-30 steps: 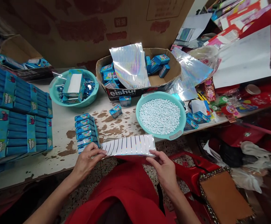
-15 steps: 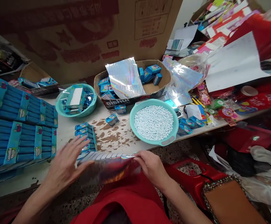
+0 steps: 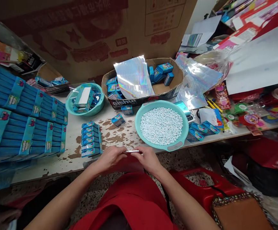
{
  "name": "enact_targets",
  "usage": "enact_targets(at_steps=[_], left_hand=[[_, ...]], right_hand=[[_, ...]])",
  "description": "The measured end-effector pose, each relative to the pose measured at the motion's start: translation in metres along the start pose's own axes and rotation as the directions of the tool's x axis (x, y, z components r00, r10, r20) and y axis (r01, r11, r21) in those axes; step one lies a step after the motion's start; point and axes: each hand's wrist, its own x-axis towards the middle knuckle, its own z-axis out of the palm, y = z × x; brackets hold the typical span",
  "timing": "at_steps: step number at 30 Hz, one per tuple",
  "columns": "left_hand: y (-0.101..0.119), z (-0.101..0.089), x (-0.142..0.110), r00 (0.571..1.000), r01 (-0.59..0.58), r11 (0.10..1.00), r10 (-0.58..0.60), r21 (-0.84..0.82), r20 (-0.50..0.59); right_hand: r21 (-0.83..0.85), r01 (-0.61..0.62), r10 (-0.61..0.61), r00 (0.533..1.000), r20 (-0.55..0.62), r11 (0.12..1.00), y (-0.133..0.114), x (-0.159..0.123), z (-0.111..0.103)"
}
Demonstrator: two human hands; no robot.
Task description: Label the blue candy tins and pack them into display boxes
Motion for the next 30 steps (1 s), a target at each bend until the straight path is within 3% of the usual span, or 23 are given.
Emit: enact_targets(at_steps=[5,8,13,15,17,21,24,26,30], left_hand=[[0.006,-0.001,0.006,1.000,0.018,0.997,-0.019,-0.076,-0.014],[0.013,0.000,0.009,1.000,0.010,0.999,-0.011,-0.034,-0.005],[0.024,0.001,0.012,0.999,0.053,0.999,-0.052,-0.013,0.015],[0.028,0.000,0.014,0.999,0.041,0.999,-0.041,-0.019,0.016],[0.031,0.000,0.017,1.000,0.015,1.000,-0.015,-0.027,0.013],[0.030,0.003,0.021,0.999,0.053,0.999,-0.053,-0.008,-0.005],[0.029,0.007,0.022,0.996,0.080,0.997,-0.081,-0.004,-0.045],[0.028,0.009,0.021,0.994,0.087,0.996,-0.088,-0.022,-0.056],[0.018,0.011,0.017,0.985,0.152,0.985,-0.159,-0.087,-0.071]], right_hand=[[0.193,-0.127,0.134,0.991,-0.023,0.973,0.013,-0.001,-0.002],[0.181,-0.118,0.120,0.993,-0.003,0.976,0.016,-0.003,-0.008],[-0.200,0.099,-0.136,0.975,-0.176,0.975,0.024,-0.007,-0.006],[-0.303,0.183,-0.245,0.952,-0.181,0.935,0.028,-0.008,-0.002],[-0.299,0.243,-0.293,0.946,-0.136,0.923,0.032,-0.008,0.002],[0.037,0.163,-0.157,0.979,-0.132,0.986,0.034,-0.008,0.004],[0.276,0.045,-0.026,0.997,-0.075,0.960,0.034,-0.006,0.003],[0.250,0.016,-0.005,0.999,-0.044,0.968,0.034,-0.005,0.002],[0.126,0.018,-0.004,0.994,-0.109,0.992,0.038,-0.002,0.001]])
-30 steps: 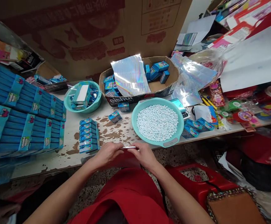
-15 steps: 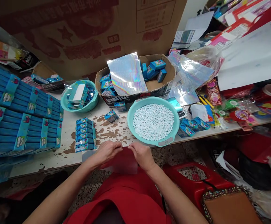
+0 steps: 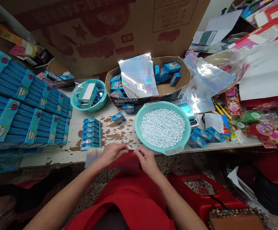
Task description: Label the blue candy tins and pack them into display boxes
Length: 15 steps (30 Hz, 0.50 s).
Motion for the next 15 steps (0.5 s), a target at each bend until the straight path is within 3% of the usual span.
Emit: enact_targets(at_steps=[6,10,13,15], left_hand=[[-0.056,0.011,-0.029,0.969,0.245,0.965,-0.247,0.089,0.016],[-0.089,0.037,-0.059,0.935,0.354,0.933,-0.353,0.071,-0.017],[-0.108,0.060,-0.071,0.908,0.418,0.907,-0.418,0.043,-0.024],[-0.119,0.073,-0.071,0.914,0.404,0.915,-0.403,0.020,-0.054]], right_hand=[[-0.092,0.058,-0.062,0.997,-0.044,0.994,0.018,0.008,0.000],[-0.205,0.140,-0.147,0.989,-0.020,0.969,0.036,0.012,0.015],[-0.252,0.125,-0.122,0.992,0.025,0.960,0.053,0.016,0.029],[-0.271,0.111,-0.101,0.994,0.052,0.956,0.063,0.021,0.038]])
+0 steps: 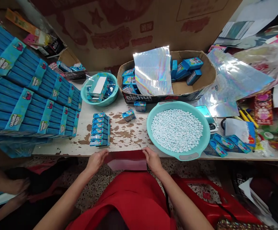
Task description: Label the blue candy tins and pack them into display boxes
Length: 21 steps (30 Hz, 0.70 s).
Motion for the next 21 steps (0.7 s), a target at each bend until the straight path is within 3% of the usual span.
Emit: enact_targets(at_steps=[4,12,21], left_hand=[[-0.012,0.016,0.014,0.996,-0.070,0.997,0.071,0.021,-0.051],[-0.028,0.025,0.027,0.972,-0.235,0.962,0.236,0.139,0.013],[-0.036,0.017,0.026,0.956,-0.294,0.949,0.291,0.115,0.048]], right_hand=[[-0.025,-0.021,0.020,0.999,-0.047,0.999,0.008,0.012,0.014],[-0.059,-0.062,0.052,0.986,-0.159,0.996,0.011,0.011,0.022],[-0.082,-0.113,0.096,0.978,-0.184,0.990,-0.005,-0.003,0.021]])
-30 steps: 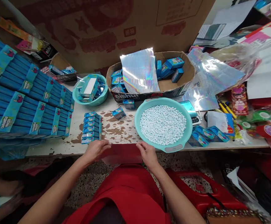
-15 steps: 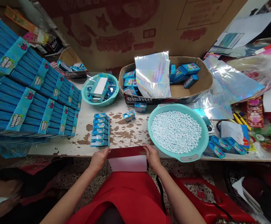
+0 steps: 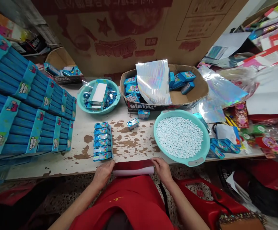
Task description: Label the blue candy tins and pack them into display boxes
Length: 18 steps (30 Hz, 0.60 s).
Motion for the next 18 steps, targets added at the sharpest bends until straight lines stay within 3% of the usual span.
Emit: enact_targets(at_steps=[3,6,10,13,16,18], left_hand=[[-0.002,-0.010,-0.004,1.000,0.004,1.000,-0.004,0.031,0.012],[0.002,-0.025,-0.002,0.999,0.012,0.999,-0.010,0.047,-0.049],[0.032,-0.051,0.028,0.982,-0.106,0.993,0.095,-0.060,-0.165],[0.068,-0.059,0.068,0.978,-0.206,0.953,0.196,-0.222,-0.067],[0.095,-0.053,0.105,0.976,-0.150,0.935,0.192,-0.321,0.103],[0.102,-0.045,0.120,0.974,-0.115,0.936,0.172,-0.334,0.149]], right_hand=[[0.012,-0.037,0.037,0.999,-0.020,0.999,-0.008,0.008,0.002],[0.022,-0.043,0.043,0.999,-0.010,0.999,-0.013,0.018,0.008],[0.035,-0.043,0.041,0.999,0.033,0.998,-0.013,0.030,0.014],[0.030,-0.052,0.051,0.997,0.050,0.998,-0.009,0.034,0.017],[0.008,-0.057,0.057,0.997,0.050,0.998,-0.001,0.035,0.019],[-0.012,-0.069,0.070,0.997,0.029,0.998,0.004,0.033,0.022]])
